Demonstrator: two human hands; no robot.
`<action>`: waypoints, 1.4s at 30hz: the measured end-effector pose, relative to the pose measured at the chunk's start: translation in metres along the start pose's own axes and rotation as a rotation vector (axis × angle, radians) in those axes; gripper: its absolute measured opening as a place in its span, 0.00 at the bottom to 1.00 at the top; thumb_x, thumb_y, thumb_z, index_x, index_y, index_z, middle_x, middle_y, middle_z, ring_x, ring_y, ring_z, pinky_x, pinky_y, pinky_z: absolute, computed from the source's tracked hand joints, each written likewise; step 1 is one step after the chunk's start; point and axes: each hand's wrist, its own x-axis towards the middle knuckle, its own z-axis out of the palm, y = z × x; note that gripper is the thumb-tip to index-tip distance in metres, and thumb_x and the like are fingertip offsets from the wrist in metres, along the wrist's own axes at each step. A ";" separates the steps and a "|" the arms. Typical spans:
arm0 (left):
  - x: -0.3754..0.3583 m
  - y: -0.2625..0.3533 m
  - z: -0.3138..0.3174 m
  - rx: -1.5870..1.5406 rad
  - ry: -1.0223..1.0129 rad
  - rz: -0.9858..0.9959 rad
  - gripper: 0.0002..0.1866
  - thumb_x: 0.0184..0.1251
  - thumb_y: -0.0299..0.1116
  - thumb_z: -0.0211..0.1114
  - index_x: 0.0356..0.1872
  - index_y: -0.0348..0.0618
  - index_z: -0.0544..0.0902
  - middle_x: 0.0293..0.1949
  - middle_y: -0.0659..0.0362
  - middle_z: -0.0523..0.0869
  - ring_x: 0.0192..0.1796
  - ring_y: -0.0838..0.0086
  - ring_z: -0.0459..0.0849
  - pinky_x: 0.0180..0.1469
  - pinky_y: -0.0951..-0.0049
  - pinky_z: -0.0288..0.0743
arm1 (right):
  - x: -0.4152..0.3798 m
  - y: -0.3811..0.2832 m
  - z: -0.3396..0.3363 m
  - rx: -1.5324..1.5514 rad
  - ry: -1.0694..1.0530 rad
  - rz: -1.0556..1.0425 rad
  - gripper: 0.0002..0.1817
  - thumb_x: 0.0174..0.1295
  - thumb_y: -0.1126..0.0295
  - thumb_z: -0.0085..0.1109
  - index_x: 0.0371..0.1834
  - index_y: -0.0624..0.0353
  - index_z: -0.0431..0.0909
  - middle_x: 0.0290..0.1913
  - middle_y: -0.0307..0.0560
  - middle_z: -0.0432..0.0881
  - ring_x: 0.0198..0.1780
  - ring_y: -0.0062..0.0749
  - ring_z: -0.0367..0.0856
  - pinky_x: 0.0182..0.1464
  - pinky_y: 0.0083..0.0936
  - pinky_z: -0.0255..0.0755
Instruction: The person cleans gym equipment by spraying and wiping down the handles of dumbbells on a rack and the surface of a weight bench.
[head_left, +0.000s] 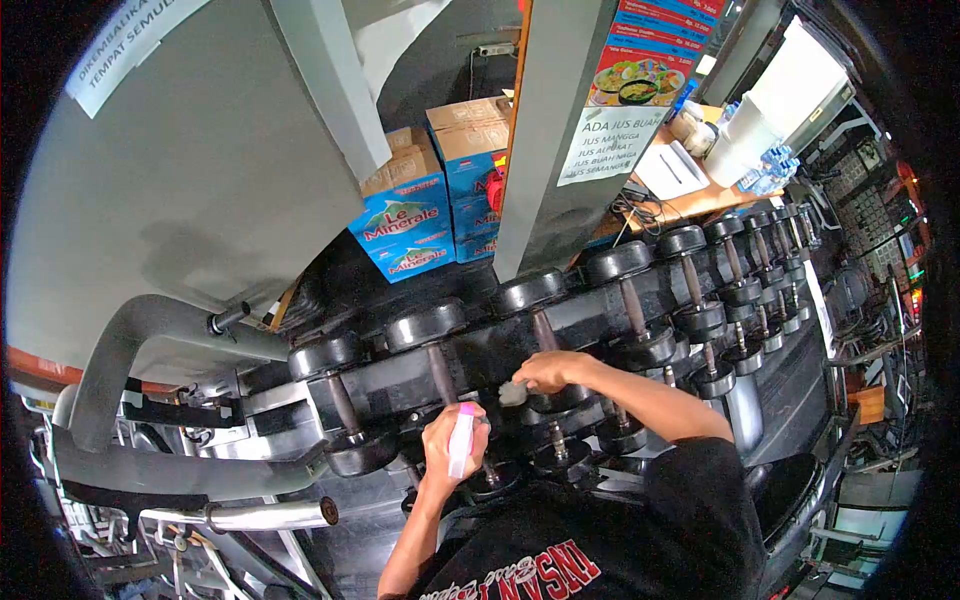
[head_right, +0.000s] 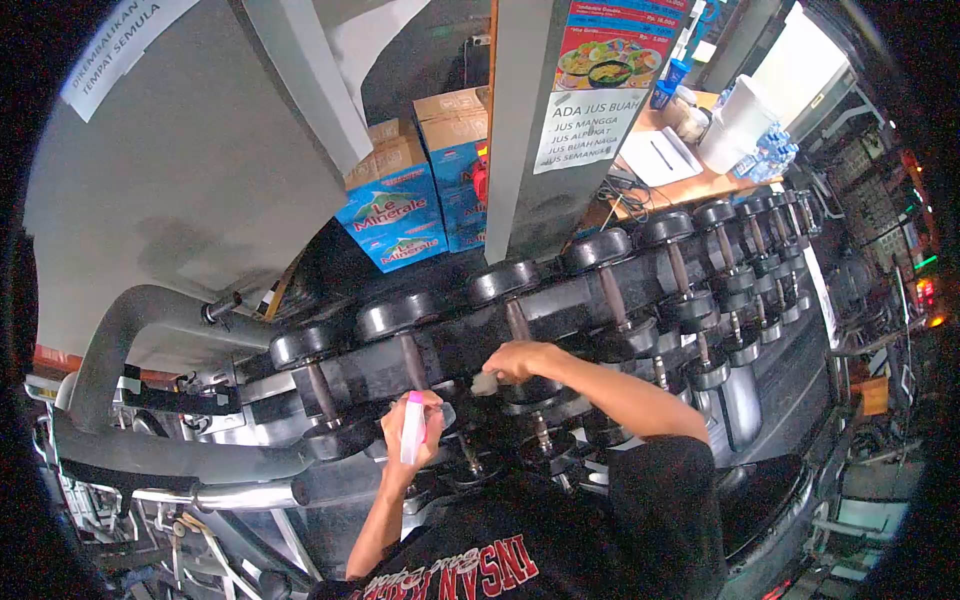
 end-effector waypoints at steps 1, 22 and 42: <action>-0.002 -0.002 -0.001 0.000 0.001 -0.005 0.11 0.52 0.22 0.67 0.38 0.38 0.79 0.34 0.51 0.86 0.30 0.64 0.85 0.36 0.69 0.80 | -0.007 -0.006 -0.010 0.012 -0.025 -0.010 0.14 0.56 0.72 0.53 0.47 0.51 0.77 0.40 0.51 0.83 0.46 0.51 0.81 0.46 0.46 0.73; -0.004 -0.004 0.001 0.000 0.011 -0.096 0.08 0.54 0.24 0.67 0.35 0.38 0.81 0.33 0.53 0.85 0.30 0.65 0.85 0.35 0.71 0.78 | -0.056 -0.003 -0.050 -0.310 -0.213 0.283 0.13 0.49 0.75 0.55 0.39 0.56 0.81 0.38 0.55 0.84 0.43 0.53 0.83 0.46 0.43 0.76; -0.008 -0.001 0.006 0.011 0.006 -0.028 0.06 0.60 0.28 0.62 0.37 0.39 0.78 0.33 0.53 0.85 0.26 0.72 0.83 0.32 0.72 0.77 | 0.017 0.010 0.007 -0.027 -0.042 -0.098 0.18 0.57 0.72 0.54 0.51 0.47 0.79 0.39 0.54 0.84 0.44 0.51 0.82 0.44 0.45 0.74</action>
